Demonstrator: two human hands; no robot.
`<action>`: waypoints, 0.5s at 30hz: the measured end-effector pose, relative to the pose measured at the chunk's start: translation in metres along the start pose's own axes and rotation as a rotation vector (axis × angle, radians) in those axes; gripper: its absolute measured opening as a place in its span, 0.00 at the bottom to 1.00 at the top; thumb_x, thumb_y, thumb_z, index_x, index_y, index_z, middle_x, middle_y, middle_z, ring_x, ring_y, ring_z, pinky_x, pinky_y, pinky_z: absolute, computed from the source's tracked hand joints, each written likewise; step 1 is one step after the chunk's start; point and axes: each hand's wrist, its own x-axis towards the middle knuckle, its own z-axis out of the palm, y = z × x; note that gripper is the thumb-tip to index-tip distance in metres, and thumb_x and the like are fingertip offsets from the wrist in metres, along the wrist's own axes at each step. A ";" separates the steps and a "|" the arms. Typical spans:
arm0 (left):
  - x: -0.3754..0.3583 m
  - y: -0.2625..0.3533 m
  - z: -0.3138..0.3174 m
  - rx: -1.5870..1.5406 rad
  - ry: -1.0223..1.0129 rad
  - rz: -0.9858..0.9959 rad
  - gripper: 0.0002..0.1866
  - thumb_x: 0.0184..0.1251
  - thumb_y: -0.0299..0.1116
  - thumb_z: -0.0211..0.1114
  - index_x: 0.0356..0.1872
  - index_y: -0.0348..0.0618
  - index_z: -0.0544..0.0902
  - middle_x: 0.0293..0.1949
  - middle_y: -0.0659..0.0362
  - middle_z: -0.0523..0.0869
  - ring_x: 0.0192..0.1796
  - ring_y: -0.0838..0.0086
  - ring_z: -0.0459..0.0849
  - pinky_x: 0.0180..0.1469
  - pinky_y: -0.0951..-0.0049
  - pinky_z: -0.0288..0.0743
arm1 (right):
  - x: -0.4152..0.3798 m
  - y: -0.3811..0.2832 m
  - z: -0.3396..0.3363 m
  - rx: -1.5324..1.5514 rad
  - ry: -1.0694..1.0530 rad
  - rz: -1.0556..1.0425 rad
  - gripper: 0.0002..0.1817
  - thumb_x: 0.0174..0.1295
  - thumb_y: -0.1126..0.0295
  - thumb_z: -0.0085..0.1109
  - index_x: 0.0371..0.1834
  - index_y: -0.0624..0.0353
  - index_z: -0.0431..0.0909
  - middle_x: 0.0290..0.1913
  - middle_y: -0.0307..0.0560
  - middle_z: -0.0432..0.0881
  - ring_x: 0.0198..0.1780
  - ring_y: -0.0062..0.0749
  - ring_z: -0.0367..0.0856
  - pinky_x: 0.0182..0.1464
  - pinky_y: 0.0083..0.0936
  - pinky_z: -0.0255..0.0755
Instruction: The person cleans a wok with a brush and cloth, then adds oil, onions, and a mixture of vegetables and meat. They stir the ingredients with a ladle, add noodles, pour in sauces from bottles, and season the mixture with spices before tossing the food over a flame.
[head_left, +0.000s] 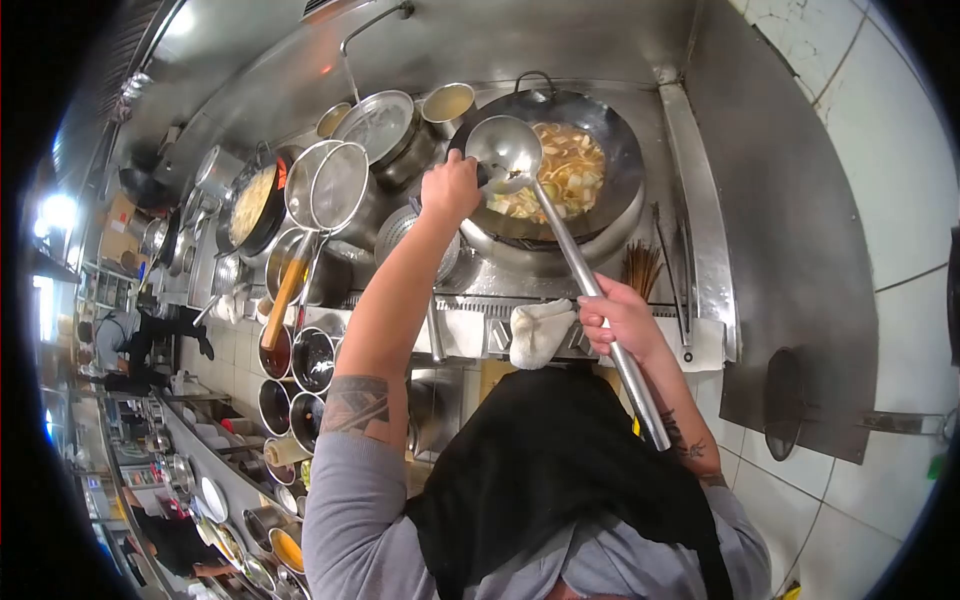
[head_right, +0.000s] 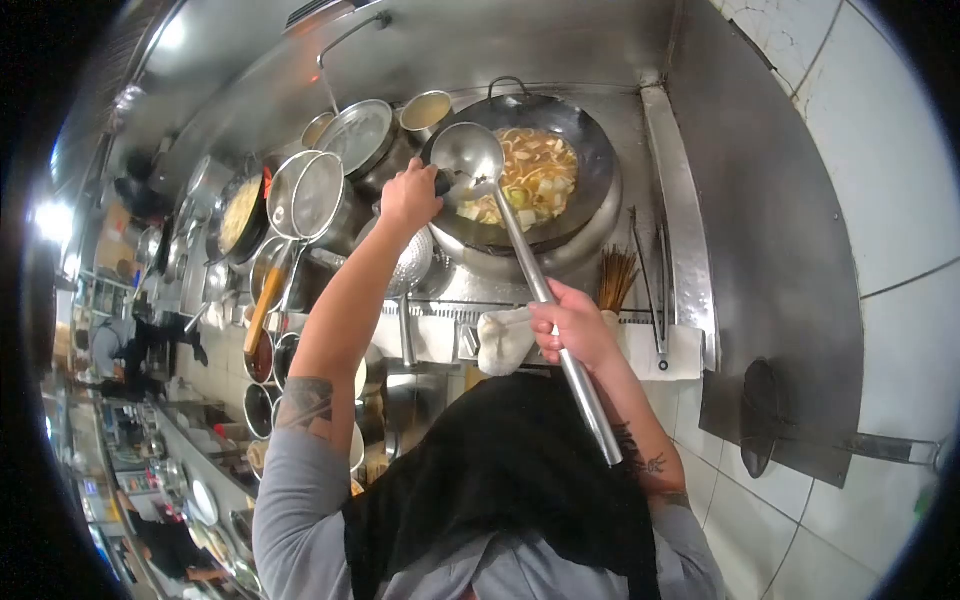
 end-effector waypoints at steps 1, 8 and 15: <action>0.006 0.002 0.006 0.087 0.034 0.043 0.14 0.57 0.35 0.68 0.44 0.45 0.81 0.49 0.54 0.79 0.50 0.57 0.84 0.48 0.58 0.79 | 0.001 0.001 -0.001 0.022 -0.003 0.006 0.24 0.69 0.74 0.51 0.68 0.57 0.61 0.24 0.34 0.65 0.16 0.13 0.62 0.15 0.16 0.62; 0.017 0.011 0.019 0.310 0.158 0.138 0.07 0.64 0.31 0.58 0.37 0.47 0.84 0.44 0.57 0.81 0.45 0.62 0.85 0.46 0.58 0.79 | 0.003 0.001 0.002 0.167 0.044 0.043 0.19 0.70 0.75 0.49 0.63 0.56 0.64 0.25 0.34 0.65 0.17 0.13 0.62 0.17 0.16 0.60; -0.022 -0.021 -0.001 -0.200 0.006 -0.170 0.25 0.50 0.41 0.75 0.51 0.49 0.83 0.52 0.53 0.81 0.54 0.56 0.83 0.55 0.57 0.79 | 0.003 -0.009 0.011 0.341 -0.001 0.142 0.19 0.73 0.73 0.45 0.66 0.55 0.67 0.24 0.29 0.65 0.15 0.08 0.59 0.15 0.12 0.59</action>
